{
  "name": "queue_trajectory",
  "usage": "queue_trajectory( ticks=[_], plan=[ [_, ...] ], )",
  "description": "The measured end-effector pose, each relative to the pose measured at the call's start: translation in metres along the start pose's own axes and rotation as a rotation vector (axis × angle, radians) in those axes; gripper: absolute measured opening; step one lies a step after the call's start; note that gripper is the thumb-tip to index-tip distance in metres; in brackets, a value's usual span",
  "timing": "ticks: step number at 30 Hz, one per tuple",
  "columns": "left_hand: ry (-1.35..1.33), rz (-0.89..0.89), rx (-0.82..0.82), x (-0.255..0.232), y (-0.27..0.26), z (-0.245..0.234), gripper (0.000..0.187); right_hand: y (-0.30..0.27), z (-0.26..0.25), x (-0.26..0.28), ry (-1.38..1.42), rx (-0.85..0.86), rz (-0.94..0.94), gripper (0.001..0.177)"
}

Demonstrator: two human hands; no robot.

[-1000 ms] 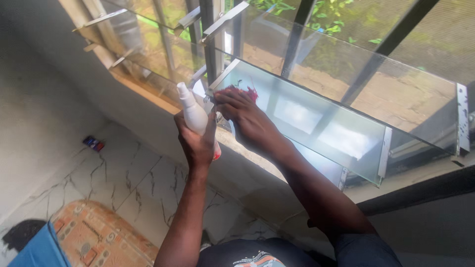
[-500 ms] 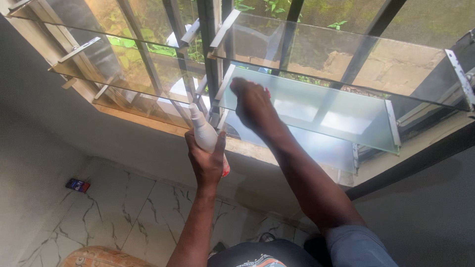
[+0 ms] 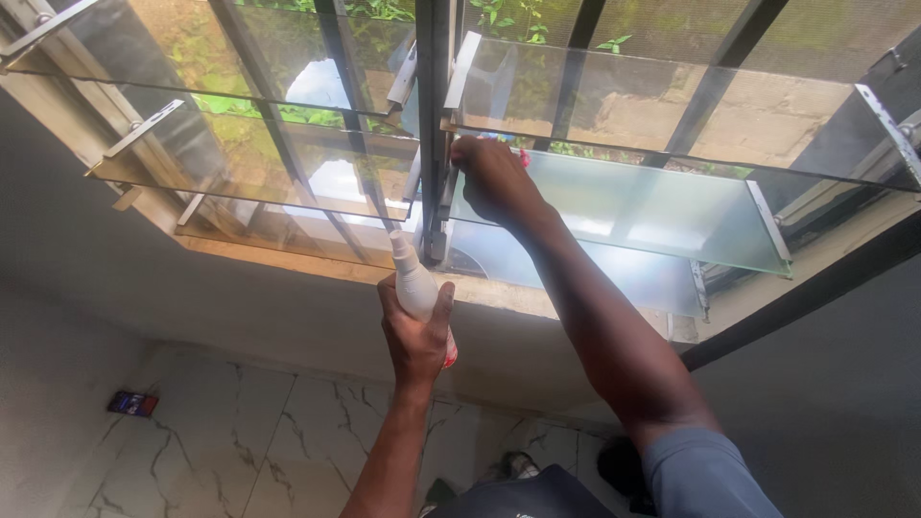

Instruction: The person cleans glass window louvers by spraying liquid from a bottle onto the panes and wiping them with a cloth, moving the panes to reach both sides.

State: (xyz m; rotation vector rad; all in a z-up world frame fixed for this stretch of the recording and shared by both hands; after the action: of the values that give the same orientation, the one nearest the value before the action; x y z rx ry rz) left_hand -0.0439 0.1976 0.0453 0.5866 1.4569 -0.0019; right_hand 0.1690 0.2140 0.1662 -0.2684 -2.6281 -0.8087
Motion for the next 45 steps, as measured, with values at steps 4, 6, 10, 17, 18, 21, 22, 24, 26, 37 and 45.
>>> queue_trajectory(
  ticks=[4,6,10,17,18,21,22,24,26,37,45],
  plan=[
    [-0.037,-0.077,-0.007,0.007,-0.002,0.007,0.06,-0.018,-0.01,0.017,0.017,0.019,-0.039,0.019],
    [-0.027,-0.07,-0.01,0.004,-0.004,0.01,0.06,-0.026,-0.02,0.029,0.084,-0.015,-0.072,0.023],
    [0.034,-0.017,-0.051,-0.005,-0.005,0.015,0.057,-0.04,-0.027,0.05,0.179,0.0,-0.124,0.023],
    [-0.229,-0.224,-0.146,0.004,-0.01,0.022,0.053,-0.078,-0.032,0.073,0.085,-0.021,-0.22,0.032],
    [-0.214,-0.211,-0.137,0.005,-0.01,0.023,0.052,-0.082,-0.028,0.074,0.053,0.02,-0.239,0.037],
    [-0.198,-0.166,-0.105,0.009,-0.011,0.025,0.053,-0.086,-0.017,0.079,-0.075,0.045,-0.265,0.037],
    [-0.199,-0.129,-0.099,0.01,-0.01,0.025,0.055,-0.088,-0.015,0.078,-0.081,0.039,-0.253,0.037],
    [-0.161,-0.076,-0.04,0.009,-0.008,0.026,0.059,-0.091,-0.015,0.081,-0.09,-0.004,-0.313,0.036],
    [-0.122,-0.022,0.013,0.004,-0.006,0.028,0.062,-0.098,-0.013,0.078,-0.154,-0.025,-0.315,0.037],
    [-0.162,-0.025,0.206,0.01,-0.021,0.024,0.051,-0.153,-0.046,0.05,-0.404,-0.18,-0.264,0.043],
    [-0.198,-0.188,0.435,0.016,-0.039,0.054,0.054,-0.202,-0.098,0.009,-0.564,-0.272,-0.247,0.032]
  ],
)
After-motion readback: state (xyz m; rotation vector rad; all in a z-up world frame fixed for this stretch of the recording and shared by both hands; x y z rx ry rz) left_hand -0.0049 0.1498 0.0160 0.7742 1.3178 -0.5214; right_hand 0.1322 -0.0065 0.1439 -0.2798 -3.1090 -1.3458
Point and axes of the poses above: each hand's wrist, its own y-axis towards the middle knuckle, its own z-axis out of the palm, x = y × z, the point moved 8 cm from there along y, towards the middle knuckle, and after that the axes turned 4 degrees about -y, right-handed, at the moved point
